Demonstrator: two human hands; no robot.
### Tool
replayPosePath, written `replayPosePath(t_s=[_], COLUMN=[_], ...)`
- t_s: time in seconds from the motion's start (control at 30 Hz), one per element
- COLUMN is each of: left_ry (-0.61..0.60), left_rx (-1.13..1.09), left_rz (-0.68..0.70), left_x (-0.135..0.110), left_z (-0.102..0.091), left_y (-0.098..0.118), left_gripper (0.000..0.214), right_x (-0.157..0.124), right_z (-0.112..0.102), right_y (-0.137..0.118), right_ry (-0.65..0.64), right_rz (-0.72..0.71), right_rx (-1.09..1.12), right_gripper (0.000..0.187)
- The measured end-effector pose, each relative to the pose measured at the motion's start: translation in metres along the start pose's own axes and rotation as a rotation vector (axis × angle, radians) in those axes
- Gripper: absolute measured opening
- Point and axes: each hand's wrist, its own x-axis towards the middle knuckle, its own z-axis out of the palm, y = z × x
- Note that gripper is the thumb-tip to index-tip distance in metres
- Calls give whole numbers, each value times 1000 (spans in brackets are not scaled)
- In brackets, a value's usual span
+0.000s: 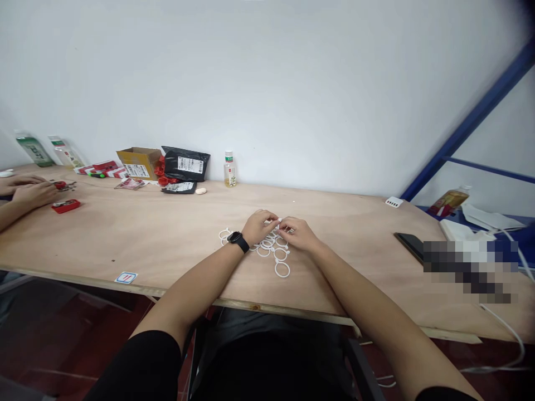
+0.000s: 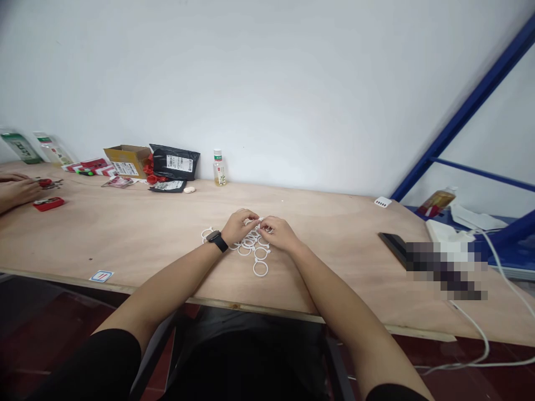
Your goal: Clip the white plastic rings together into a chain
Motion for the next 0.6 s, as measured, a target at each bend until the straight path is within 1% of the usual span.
replayPosePath(t_s=[0.1,0.17,0.2,0.3,0.47,0.6], left_ry=[20,14,7,-3,-12,-18], left_rx=[8,1,-4,-16,-38,-58], left_rz=[17,29,30,23,17,41], left_x=[0,0,0,0,0,0], left_z=[0,0,0,1,1,-1], left_y=[1,0,0,-1,-3,-3], left_gripper=[16,18,19,20,19,20], right_x=[0,1,1,2,3,4], right_z=[3,5,6,8,10,11], right_y=[2,5,6,8,8,5], right_ry=[170,239,238,179,130,106], right_rz=[63,111,125,142,151,147], right_rx=[129,228,276,381,437,475], right_gripper=[20,24,26,30,31,29])
